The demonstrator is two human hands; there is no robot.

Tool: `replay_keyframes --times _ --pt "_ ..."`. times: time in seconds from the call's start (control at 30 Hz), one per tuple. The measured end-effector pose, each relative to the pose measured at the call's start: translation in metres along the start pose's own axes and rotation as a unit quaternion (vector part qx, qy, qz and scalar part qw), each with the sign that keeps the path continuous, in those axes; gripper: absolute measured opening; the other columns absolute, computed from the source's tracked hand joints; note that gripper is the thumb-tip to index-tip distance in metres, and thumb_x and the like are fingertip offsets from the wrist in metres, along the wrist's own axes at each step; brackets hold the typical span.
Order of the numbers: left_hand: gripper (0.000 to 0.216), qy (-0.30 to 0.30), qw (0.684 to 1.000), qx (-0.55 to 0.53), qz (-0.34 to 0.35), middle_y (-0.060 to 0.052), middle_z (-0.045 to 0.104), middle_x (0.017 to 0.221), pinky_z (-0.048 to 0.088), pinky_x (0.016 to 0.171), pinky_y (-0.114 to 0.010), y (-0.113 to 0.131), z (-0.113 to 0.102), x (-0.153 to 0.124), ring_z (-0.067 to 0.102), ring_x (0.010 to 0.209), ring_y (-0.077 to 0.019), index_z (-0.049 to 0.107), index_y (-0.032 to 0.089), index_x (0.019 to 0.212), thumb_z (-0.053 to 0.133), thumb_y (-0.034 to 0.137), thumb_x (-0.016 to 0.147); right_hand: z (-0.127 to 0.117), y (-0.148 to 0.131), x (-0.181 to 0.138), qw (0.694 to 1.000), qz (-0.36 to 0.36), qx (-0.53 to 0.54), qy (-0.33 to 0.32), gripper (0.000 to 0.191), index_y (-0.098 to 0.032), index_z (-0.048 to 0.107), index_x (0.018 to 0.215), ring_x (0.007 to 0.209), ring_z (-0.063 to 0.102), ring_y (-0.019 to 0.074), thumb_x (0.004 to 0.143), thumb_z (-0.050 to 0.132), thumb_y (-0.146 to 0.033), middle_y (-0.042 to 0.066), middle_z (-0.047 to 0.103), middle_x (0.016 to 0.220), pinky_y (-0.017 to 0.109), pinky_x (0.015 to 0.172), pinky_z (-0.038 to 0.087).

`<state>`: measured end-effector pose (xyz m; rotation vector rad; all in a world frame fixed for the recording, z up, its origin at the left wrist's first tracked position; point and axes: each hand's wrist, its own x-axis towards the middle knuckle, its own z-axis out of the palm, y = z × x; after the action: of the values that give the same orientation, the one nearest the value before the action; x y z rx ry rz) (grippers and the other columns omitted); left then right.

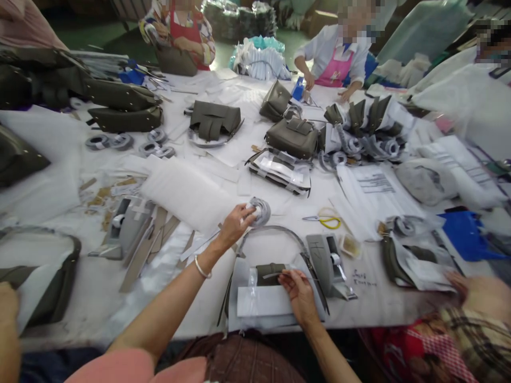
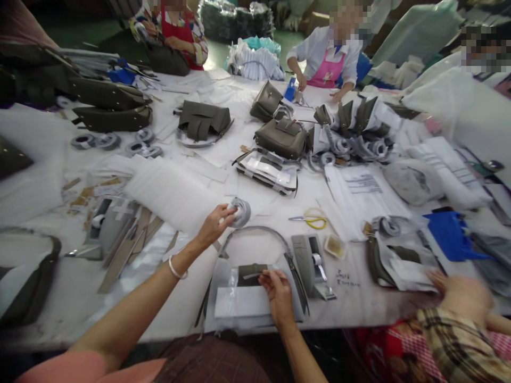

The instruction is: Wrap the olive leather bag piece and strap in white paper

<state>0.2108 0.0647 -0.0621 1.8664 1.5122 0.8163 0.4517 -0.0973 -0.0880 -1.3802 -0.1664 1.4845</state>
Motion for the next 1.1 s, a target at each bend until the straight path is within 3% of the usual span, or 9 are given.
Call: replay_keyframes --times 0.17,0.3,0.4,0.5,0.57,0.77,0.87,1.0,1.1 --pt "0.024 -0.123 0.989 0.078 0.026 -0.010 0.063 0.121 0.047 0.101 -0.039 0.019 0.034 -0.080 0.059 0.111 -0.0239 0.072 0.021 0.110 0.061 0.033 0.092 -0.002 -0.003 0.002 1.000 0.011 0.020 -0.005 0.037 -0.019 0.064 0.083 0.070 0.072 0.0177 0.059 0.088 -0.034 0.002 0.075 0.077 0.030 0.069 0.059" --pt "0.022 -0.110 0.973 0.200 -0.018 -0.014 0.061 0.125 0.047 0.098 -0.048 0.017 0.058 -0.082 0.058 0.113 -0.0296 0.071 0.018 0.108 0.063 0.029 0.090 -0.001 -0.004 0.002 1.000 0.010 0.011 -0.007 0.037 -0.020 0.065 0.084 0.068 0.071 0.0168 0.058 0.088 -0.033 0.002 0.075 0.075 0.028 0.066 0.059" --pt "0.029 -0.098 0.977 0.189 0.008 -0.015 0.053 0.140 0.044 0.101 -0.047 0.011 0.062 -0.068 0.051 0.125 -0.0308 0.067 0.019 0.115 0.067 0.022 0.087 0.002 -0.009 -0.001 1.000 0.005 0.005 -0.012 0.036 -0.020 0.065 0.082 0.069 0.071 0.0164 0.057 0.087 -0.031 0.001 0.075 0.075 0.028 0.068 0.058" --pt "0.033 -0.074 0.991 0.108 0.021 -0.013 0.048 0.146 0.040 0.108 -0.046 0.013 0.054 -0.060 0.047 0.131 -0.0283 0.067 0.022 0.119 0.066 0.018 0.086 0.012 -0.020 -0.010 0.999 -0.008 -0.015 -0.045 0.034 -0.020 0.065 0.084 0.071 0.070 0.0158 0.059 0.086 -0.030 0.001 0.075 0.078 0.028 0.070 0.057" --pt "0.026 -0.077 0.997 0.010 -0.003 -0.011 0.059 0.135 0.040 0.107 -0.043 0.020 0.042 -0.063 0.053 0.125 -0.0254 0.069 0.021 0.114 0.062 0.021 0.089 0.022 -0.029 -0.018 0.995 -0.016 -0.043 -0.091 0.034 -0.019 0.066 0.090 0.074 0.070 0.0161 0.063 0.084 -0.030 0.002 0.076 0.084 0.030 0.073 0.056" --pt "0.029 -0.286 0.912 -0.285 -0.070 -0.004 0.074 0.095 0.049 0.076 -0.026 0.048 -0.007 -0.100 0.065 0.084 -0.0181 0.073 0.019 0.108 0.059 0.035 0.089 0.058 -0.047 -0.039 0.964 -0.055 -0.149 -0.214 0.038 -0.021 0.063 0.105 0.082 0.070 0.0192 0.073 0.079 -0.035 0.005 0.074 0.101 0.036 0.080 0.055" --pt "0.030 -0.264 0.894 -0.339 -0.125 -0.004 0.073 0.094 0.048 0.069 -0.025 0.051 -0.021 -0.116 0.065 0.080 -0.0177 0.073 0.018 0.108 0.061 0.034 0.085 0.075 -0.048 -0.046 0.949 -0.078 -0.192 -0.237 0.040 -0.021 0.060 0.109 0.083 0.070 0.0195 0.076 0.077 -0.039 0.006 0.074 0.103 0.037 0.082 0.055" --pt "0.031 -0.244 0.875 -0.397 -0.129 -0.007 0.073 0.105 0.050 0.083 -0.030 0.047 -0.026 -0.128 0.066 0.095 -0.0217 0.073 0.017 0.108 0.063 0.032 0.083 0.094 -0.047 -0.057 0.925 -0.108 -0.264 -0.251 0.044 -0.022 0.056 0.112 0.079 0.070 0.0193 0.078 0.074 -0.043 0.006 0.073 0.099 0.038 0.080 0.056" --pt "0.032 -0.199 0.905 -0.359 -0.114 -0.006 0.072 0.112 0.046 0.096 -0.034 0.047 -0.031 -0.134 0.063 0.106 -0.0238 0.073 0.019 0.109 0.068 0.029 0.078 0.104 -0.046 -0.065 0.873 -0.175 -0.374 -0.258 0.039 -0.022 0.055 0.114 0.075 0.068 0.0183 0.082 0.068 -0.041 0.003 0.071 0.091 0.034 0.073 0.055"
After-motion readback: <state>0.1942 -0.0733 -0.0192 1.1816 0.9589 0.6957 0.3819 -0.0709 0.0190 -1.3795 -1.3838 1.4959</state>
